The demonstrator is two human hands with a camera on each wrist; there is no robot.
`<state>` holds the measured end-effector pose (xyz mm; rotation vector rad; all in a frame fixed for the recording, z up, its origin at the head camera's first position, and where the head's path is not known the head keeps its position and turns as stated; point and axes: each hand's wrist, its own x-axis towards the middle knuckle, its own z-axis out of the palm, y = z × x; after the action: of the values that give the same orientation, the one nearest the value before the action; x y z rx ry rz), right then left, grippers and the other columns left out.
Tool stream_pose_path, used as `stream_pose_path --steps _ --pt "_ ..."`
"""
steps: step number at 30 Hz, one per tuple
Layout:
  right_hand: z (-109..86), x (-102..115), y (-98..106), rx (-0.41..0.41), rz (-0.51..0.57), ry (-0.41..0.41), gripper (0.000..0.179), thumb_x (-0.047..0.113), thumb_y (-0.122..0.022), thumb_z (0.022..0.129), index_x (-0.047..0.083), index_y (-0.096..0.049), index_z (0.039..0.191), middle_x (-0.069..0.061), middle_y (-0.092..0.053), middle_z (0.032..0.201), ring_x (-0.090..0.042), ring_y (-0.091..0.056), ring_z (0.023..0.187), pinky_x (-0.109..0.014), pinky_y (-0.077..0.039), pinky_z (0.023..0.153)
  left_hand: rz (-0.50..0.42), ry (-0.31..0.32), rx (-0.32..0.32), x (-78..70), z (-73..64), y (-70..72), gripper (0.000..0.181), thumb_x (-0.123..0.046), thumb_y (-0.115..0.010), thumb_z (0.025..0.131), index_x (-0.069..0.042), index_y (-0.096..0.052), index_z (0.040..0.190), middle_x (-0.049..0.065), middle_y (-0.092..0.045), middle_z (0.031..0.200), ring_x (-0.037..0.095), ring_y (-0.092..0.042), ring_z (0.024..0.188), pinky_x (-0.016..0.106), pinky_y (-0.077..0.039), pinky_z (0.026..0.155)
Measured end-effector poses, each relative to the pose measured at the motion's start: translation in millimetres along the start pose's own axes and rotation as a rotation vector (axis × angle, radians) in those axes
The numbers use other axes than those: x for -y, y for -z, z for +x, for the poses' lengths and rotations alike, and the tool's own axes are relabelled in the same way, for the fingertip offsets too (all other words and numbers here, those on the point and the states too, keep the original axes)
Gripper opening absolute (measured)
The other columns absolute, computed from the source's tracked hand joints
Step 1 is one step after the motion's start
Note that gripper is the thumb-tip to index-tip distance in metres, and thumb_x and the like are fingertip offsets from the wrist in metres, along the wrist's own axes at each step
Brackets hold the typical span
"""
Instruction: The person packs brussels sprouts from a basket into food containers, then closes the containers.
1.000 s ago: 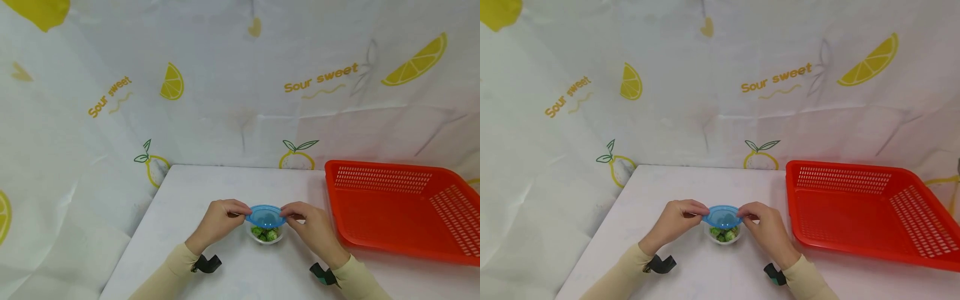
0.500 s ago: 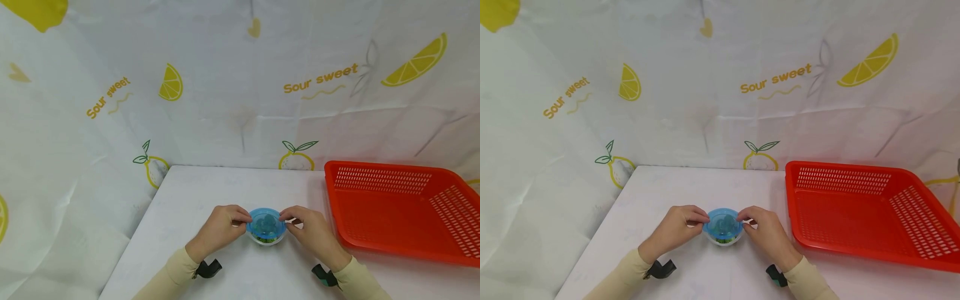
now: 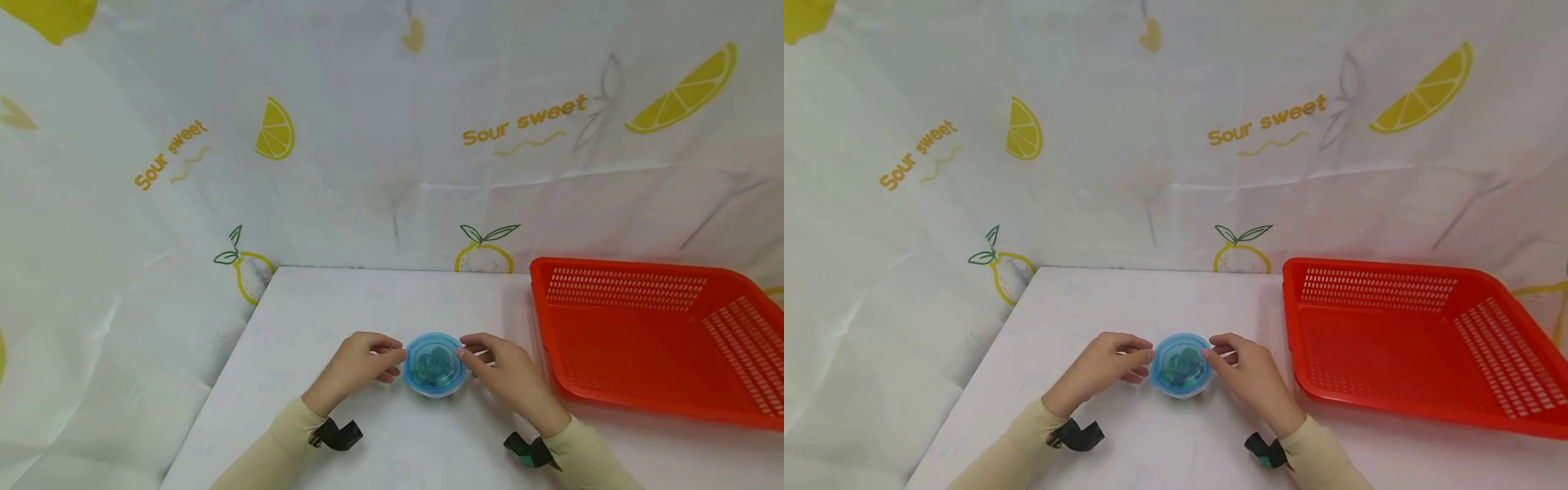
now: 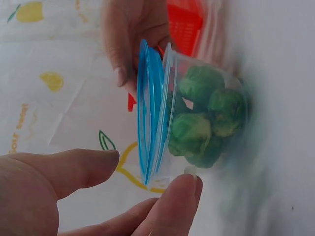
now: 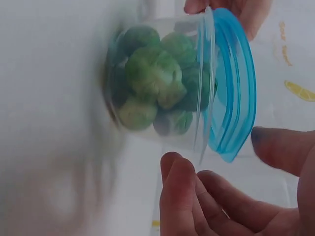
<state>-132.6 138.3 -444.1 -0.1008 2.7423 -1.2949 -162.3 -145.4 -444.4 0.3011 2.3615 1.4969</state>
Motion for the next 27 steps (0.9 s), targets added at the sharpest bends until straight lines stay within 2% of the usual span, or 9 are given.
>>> stream_pose_path --steps 2,4,9,15,21,27 --pt "1.8 1 -2 0.036 0.056 -0.035 0.045 0.037 -0.072 0.105 0.007 -0.071 0.137 -0.006 -0.078 0.118 -0.015 -0.074 0.09 -0.032 -0.068 0.078 -0.101 0.045 0.04 2.9 2.3 -0.2 0.041 -0.033 -0.078 0.101 0.0 -0.076 0.125 0.01 -0.08 0.107 0.023 -0.081 0.087 0.036 -0.07 0.076" --pt "3.5 1 -4 0.057 0.107 -0.063 0.043 0.033 -0.072 0.105 0.004 -0.071 0.136 -0.007 -0.078 0.115 -0.016 -0.073 0.085 -0.031 -0.068 0.077 -0.159 0.077 0.06 4.9 4.6 -1.5 0.038 -0.029 -0.078 0.1 0.001 -0.077 0.123 0.011 -0.081 0.104 0.021 -0.08 0.084 0.036 -0.07 0.076" --pt "9.0 -1 -6 0.089 0.236 -0.13 0.042 0.026 -0.071 0.106 -0.003 -0.07 0.136 -0.013 -0.077 0.117 -0.018 -0.072 0.084 -0.033 -0.069 0.079 -0.227 0.121 0.077 7.9 10.0 -7.1 0.036 -0.021 -0.078 0.099 0.004 -0.075 0.126 0.011 -0.08 0.097 0.015 -0.077 0.075 0.033 -0.07 0.074" --pt "14.5 -7 -8 0.141 0.416 -0.218 0.045 0.023 -0.071 0.105 -0.009 -0.067 0.137 -0.015 -0.075 0.116 -0.02 -0.069 0.084 -0.033 -0.068 0.079 -0.32 0.152 0.097 12.3 15.7 -11.4 0.039 -0.015 -0.074 0.1 0.002 -0.072 0.135 0.012 -0.079 0.1 0.014 -0.076 0.073 0.032 -0.07 0.071" --pt "14.7 -10 -7 0.161 0.478 -0.251 0.043 0.022 -0.07 0.106 -0.008 -0.066 0.138 -0.012 -0.073 0.109 -0.022 -0.067 0.082 -0.032 -0.067 0.076 -0.363 0.164 0.119 15.2 17.3 -13.1 0.042 -0.013 -0.073 0.1 -0.001 -0.071 0.14 0.013 -0.078 0.101 0.013 -0.075 0.07 0.031 -0.069 0.07" --pt "16.9 -11 -9 0.16 0.496 -0.247 0.041 0.021 -0.07 0.106 -0.008 -0.067 0.136 -0.01 -0.073 0.107 -0.02 -0.067 0.079 -0.03 -0.067 0.073 -0.347 0.149 0.134 14.6 17.7 -11.4 0.041 -0.011 -0.072 0.102 -0.001 -0.07 0.142 0.013 -0.078 0.099 0.012 -0.074 0.069 0.03 -0.069 0.069"
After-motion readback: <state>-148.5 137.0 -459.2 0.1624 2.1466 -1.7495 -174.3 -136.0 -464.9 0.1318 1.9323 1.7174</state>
